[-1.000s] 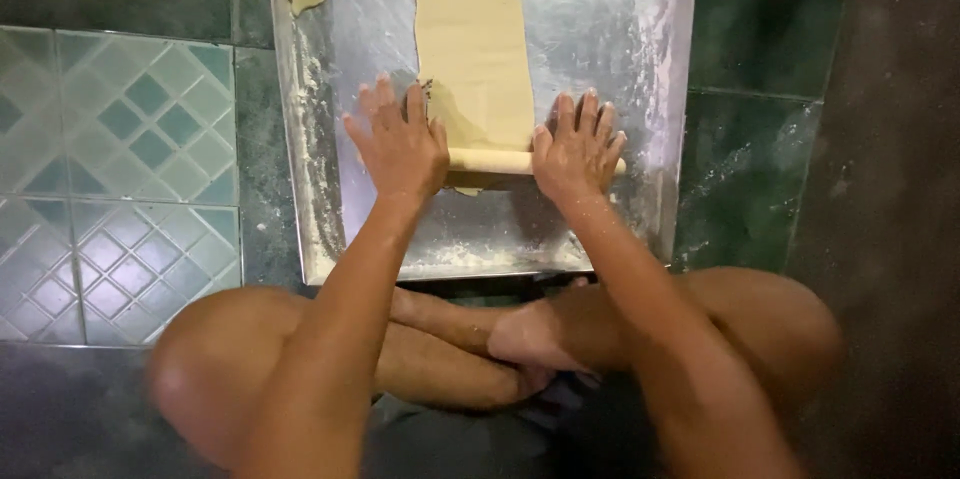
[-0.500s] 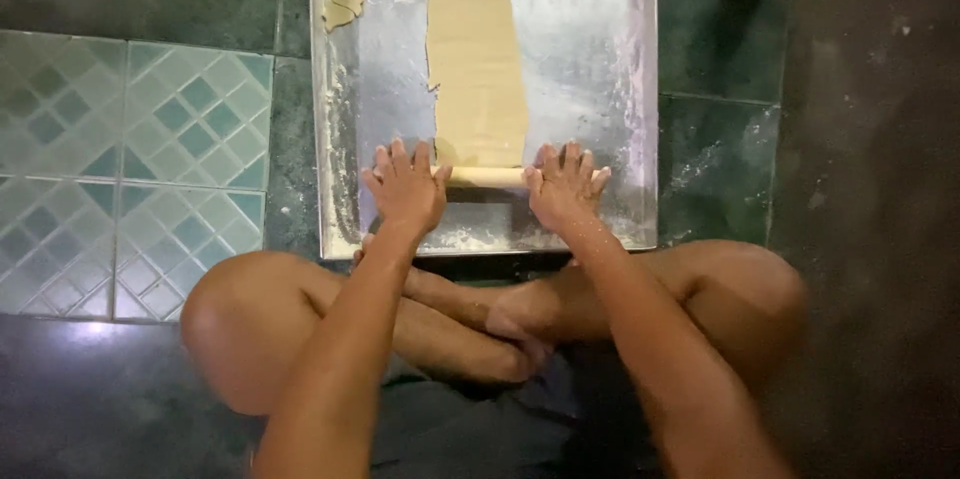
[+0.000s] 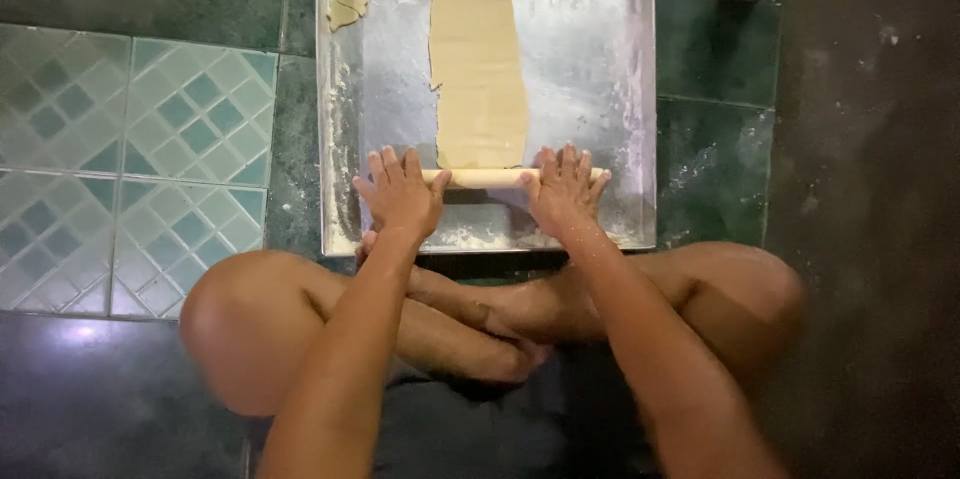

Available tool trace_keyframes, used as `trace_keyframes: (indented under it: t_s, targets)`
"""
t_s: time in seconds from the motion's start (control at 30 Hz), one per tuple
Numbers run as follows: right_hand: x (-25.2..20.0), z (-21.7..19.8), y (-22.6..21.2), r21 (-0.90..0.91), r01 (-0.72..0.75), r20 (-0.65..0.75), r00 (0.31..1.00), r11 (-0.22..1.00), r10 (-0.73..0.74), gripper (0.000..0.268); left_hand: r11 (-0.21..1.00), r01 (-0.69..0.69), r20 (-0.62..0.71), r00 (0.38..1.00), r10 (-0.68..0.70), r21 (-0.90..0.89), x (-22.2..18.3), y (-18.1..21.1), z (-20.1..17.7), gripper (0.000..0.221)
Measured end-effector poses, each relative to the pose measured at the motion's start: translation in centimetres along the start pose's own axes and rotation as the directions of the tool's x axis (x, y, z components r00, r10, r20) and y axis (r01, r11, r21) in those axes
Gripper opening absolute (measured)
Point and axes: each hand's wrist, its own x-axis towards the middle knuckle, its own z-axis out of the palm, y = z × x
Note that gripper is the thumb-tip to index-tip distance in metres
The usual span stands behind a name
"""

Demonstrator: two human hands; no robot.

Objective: Rolling out dough on a tray and shaping it into small pieces by hand.

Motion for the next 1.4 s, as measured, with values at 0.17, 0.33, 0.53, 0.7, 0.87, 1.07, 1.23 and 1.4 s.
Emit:
trace_keyframes:
  t_s: [0.17, 0.33, 0.53, 0.7, 0.87, 1.07, 1.23, 1.4]
  targets:
    - [2.1, 0.0, -1.3, 0.063, 0.006, -0.184, 0.983, 0.998, 0.006, 0.054, 1.000, -0.019, -0.383, 0.924, 0.012, -0.014, 3.1, 0.2, 3.5, 0.064]
    - [5.4, -1.2, -2.3, 0.054, 0.028, -0.352, 0.936, 0.998, -0.007, 0.053, 0.997, -0.073, -0.454, 0.889, 0.053, -0.026, 6.4, 1.3, 1.9, 0.056]
    - [10.2, -4.1, -3.6, 0.007, -0.076, -0.167, 0.983, 0.997, 0.076, 0.056, 0.989, -0.069, -0.614, 0.778, 0.134, 0.128, 10.8, 2.1, 0.4, 0.066]
    - [13.5, -6.5, -4.5, 0.061, -0.093, -0.063, 0.993, 0.994, 0.097, 0.068, 0.994, -0.025, -0.216, 0.976, 0.002, -0.106, 13.7, 3.2, -2.5, 0.067]
    - [15.7, -5.2, -3.9, 0.103, -0.010, -0.283, 0.958, 0.995, 0.038, 0.063, 0.996, -0.082, -0.371, 0.926, 0.066, -0.028, 15.9, 3.5, -1.8, 0.063]
    - [16.1, -4.9, -3.8, 0.098, 0.033, -0.374, 0.927, 0.995, 0.006, 0.052, 0.993, -0.114, -0.438, 0.894, 0.098, -0.011, 16.6, 3.4, -1.2, 0.058]
    - [13.8, -5.5, -4.4, 0.121, -0.033, -0.266, 0.962, 0.992, 0.065, 0.052, 0.988, -0.119, -0.384, 0.921, 0.072, -0.100, 13.4, 3.4, -2.1, 0.058]
    - [9.7, -4.1, -4.0, 0.092, -0.060, -0.236, 0.968, 0.994, 0.081, 0.063, 0.992, -0.119, -0.436, 0.895, 0.091, -0.036, 9.1, 3.0, -1.5, 0.059]
